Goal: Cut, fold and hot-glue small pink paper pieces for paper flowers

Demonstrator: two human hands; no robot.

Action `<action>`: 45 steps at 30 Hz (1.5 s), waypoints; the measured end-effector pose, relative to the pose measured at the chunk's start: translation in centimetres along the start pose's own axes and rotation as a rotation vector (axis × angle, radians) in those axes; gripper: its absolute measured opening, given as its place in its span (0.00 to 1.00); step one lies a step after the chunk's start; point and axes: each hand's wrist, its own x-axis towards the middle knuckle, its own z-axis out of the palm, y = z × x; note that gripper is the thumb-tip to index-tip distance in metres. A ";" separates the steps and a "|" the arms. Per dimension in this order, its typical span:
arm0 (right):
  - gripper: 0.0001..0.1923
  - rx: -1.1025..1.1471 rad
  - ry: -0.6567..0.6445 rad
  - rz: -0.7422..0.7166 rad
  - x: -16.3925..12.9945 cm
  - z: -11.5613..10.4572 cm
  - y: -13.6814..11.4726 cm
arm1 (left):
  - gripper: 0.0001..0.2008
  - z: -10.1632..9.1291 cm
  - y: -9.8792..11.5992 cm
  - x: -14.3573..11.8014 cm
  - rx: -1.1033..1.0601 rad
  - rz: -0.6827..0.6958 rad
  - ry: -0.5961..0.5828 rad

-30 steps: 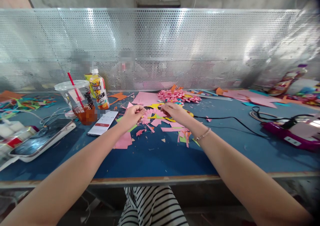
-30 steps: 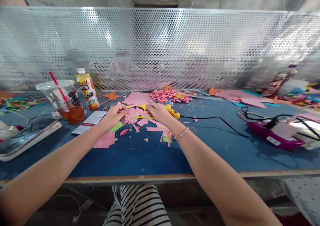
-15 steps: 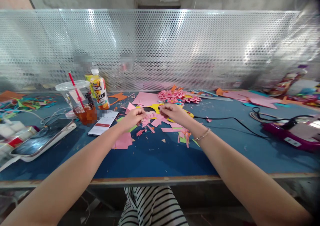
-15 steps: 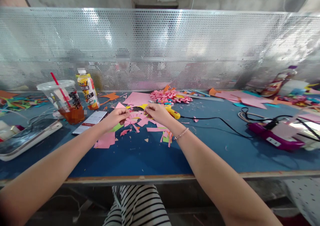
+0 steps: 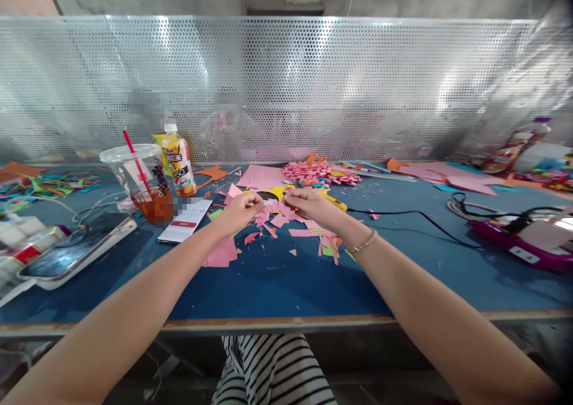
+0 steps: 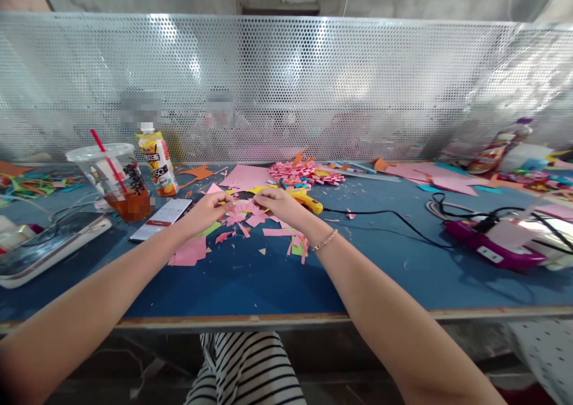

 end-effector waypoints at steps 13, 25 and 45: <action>0.10 -0.076 -0.048 -0.095 0.1 0.0 -0.3 | 0.08 0.1 0.2 -0.2 0.056 0.025 -0.029; 0.08 -0.673 0.192 -0.189 0.8 -1.3 1.4 | 0.07 -0.2 0.3 -0.1 0.010 -0.048 0.023; 0.10 0.551 0.062 -0.174 -0.1 -1.0 -0.5 | 0.08 0.0 0.3 -0.2 0.130 -0.007 0.074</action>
